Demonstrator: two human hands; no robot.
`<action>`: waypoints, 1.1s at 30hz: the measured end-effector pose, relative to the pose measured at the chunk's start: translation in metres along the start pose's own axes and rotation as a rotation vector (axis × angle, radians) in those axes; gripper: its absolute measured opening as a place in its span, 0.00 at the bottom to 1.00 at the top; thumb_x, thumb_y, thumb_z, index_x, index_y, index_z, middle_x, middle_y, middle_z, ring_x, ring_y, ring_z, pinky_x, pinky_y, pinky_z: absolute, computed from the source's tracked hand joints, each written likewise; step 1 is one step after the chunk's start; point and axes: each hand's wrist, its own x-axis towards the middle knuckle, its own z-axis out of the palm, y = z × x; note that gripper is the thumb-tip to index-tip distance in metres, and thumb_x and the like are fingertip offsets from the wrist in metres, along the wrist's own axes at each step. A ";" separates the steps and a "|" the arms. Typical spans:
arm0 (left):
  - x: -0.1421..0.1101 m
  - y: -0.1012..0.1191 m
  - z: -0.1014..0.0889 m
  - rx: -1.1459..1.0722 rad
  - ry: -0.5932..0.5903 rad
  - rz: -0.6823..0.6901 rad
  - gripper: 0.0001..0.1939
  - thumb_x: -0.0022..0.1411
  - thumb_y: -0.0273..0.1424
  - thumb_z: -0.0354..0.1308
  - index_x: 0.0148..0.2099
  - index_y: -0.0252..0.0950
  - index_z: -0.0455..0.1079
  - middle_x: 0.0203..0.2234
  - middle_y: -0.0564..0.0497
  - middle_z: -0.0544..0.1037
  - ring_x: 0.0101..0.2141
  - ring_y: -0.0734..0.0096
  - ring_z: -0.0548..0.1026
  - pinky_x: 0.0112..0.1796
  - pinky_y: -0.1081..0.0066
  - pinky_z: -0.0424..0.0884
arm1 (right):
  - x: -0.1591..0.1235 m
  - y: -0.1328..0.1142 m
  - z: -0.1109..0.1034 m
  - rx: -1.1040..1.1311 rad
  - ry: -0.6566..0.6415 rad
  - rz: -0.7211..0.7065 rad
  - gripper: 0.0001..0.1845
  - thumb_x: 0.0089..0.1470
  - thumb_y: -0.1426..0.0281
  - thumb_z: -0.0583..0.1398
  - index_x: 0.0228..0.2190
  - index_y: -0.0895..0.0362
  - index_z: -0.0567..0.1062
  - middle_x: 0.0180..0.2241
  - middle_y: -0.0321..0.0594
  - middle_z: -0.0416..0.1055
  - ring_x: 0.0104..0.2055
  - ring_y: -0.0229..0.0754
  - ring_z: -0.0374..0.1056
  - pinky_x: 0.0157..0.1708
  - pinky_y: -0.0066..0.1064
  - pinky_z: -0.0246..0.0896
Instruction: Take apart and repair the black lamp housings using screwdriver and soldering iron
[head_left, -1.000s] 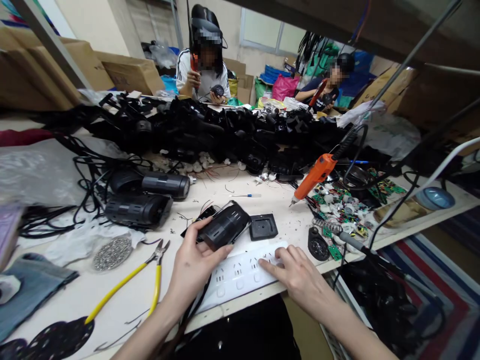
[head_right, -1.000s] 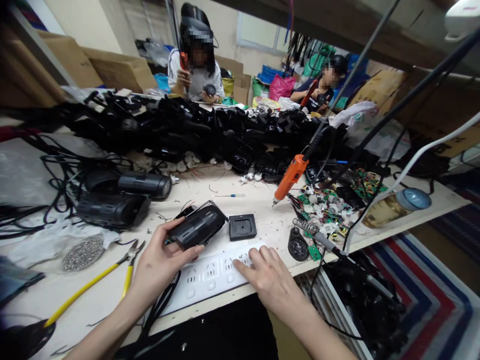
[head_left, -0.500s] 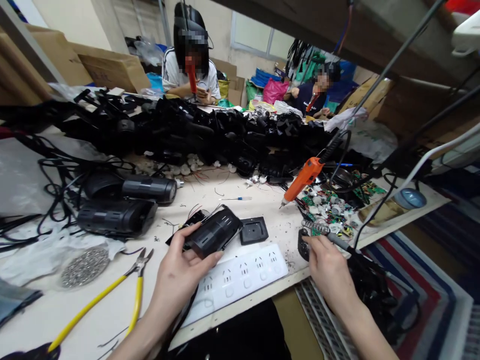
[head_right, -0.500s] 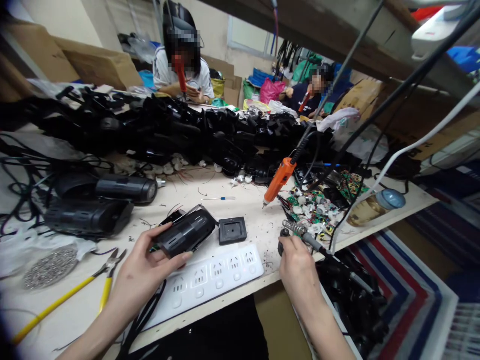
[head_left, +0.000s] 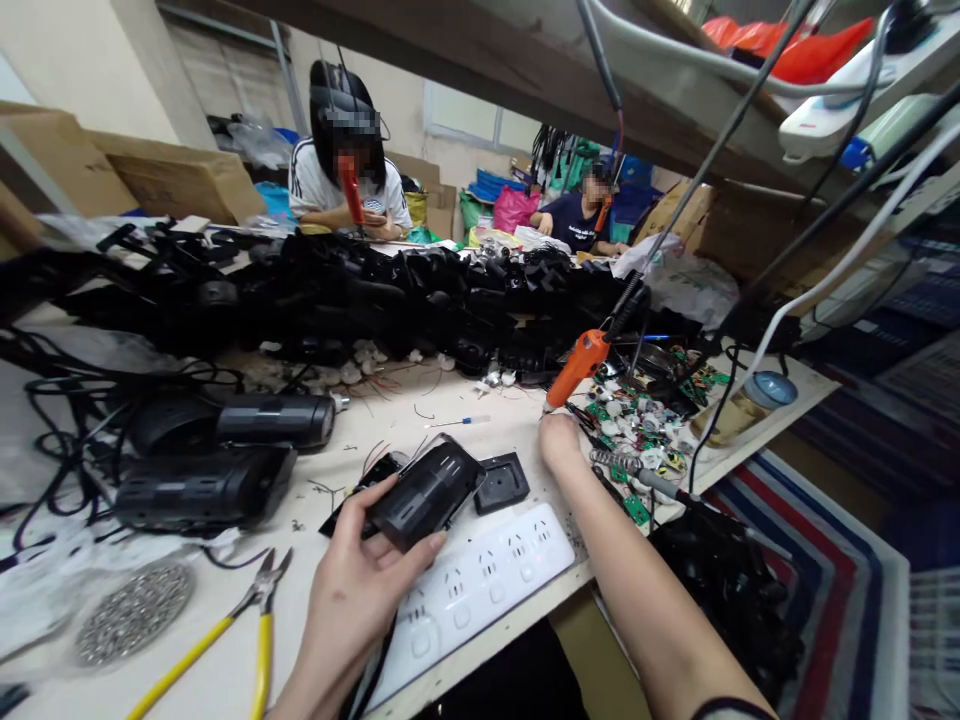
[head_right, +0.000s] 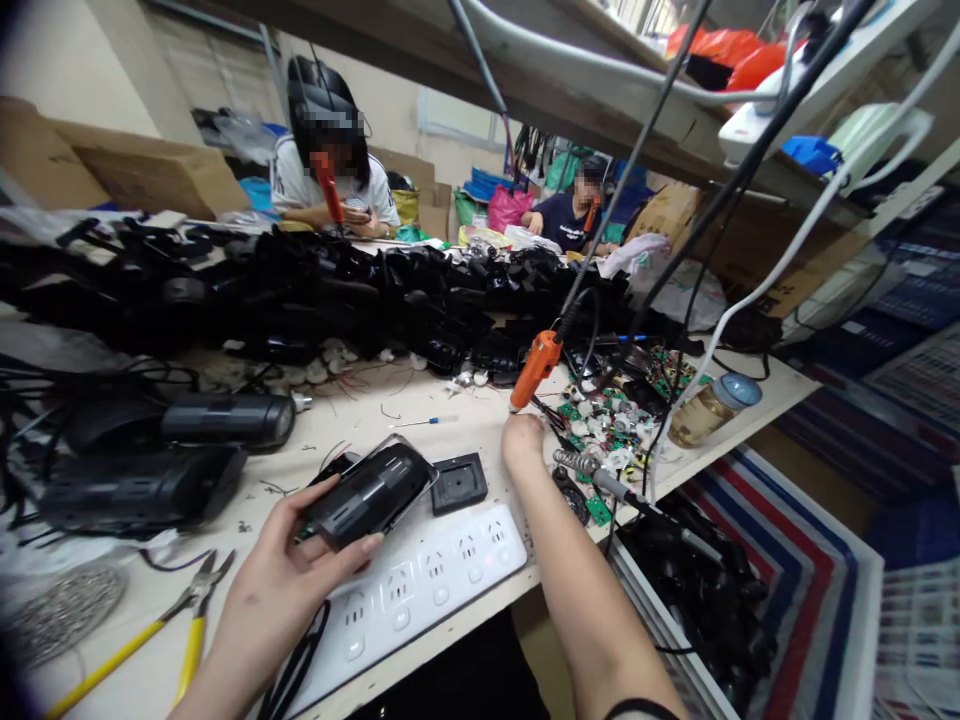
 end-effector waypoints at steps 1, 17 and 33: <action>0.001 -0.001 -0.001 -0.003 0.000 0.007 0.39 0.44 0.39 0.71 0.56 0.40 0.59 0.36 0.46 0.82 0.38 0.55 0.82 0.39 0.61 0.80 | 0.003 0.000 0.002 -0.013 0.000 0.011 0.20 0.60 0.64 0.62 0.49 0.64 0.71 0.49 0.50 0.70 0.46 0.46 0.71 0.45 0.41 0.70; 0.000 -0.014 0.000 -0.114 -0.035 -0.035 0.40 0.44 0.30 0.68 0.58 0.35 0.56 0.33 0.45 0.82 0.36 0.57 0.82 0.40 0.61 0.76 | -0.071 0.042 -0.015 -0.043 0.092 -0.298 0.09 0.50 0.85 0.59 0.30 0.63 0.78 0.33 0.50 0.76 0.39 0.48 0.74 0.39 0.36 0.66; -0.007 -0.022 0.012 -0.191 -0.032 0.104 0.34 0.47 0.25 0.65 0.55 0.37 0.55 0.47 0.41 0.75 0.42 0.59 0.79 0.38 0.67 0.76 | -0.118 -0.035 -0.029 0.890 -0.011 -0.709 0.40 0.47 0.65 0.66 0.60 0.46 0.60 0.60 0.45 0.54 0.64 0.52 0.54 0.61 0.48 0.54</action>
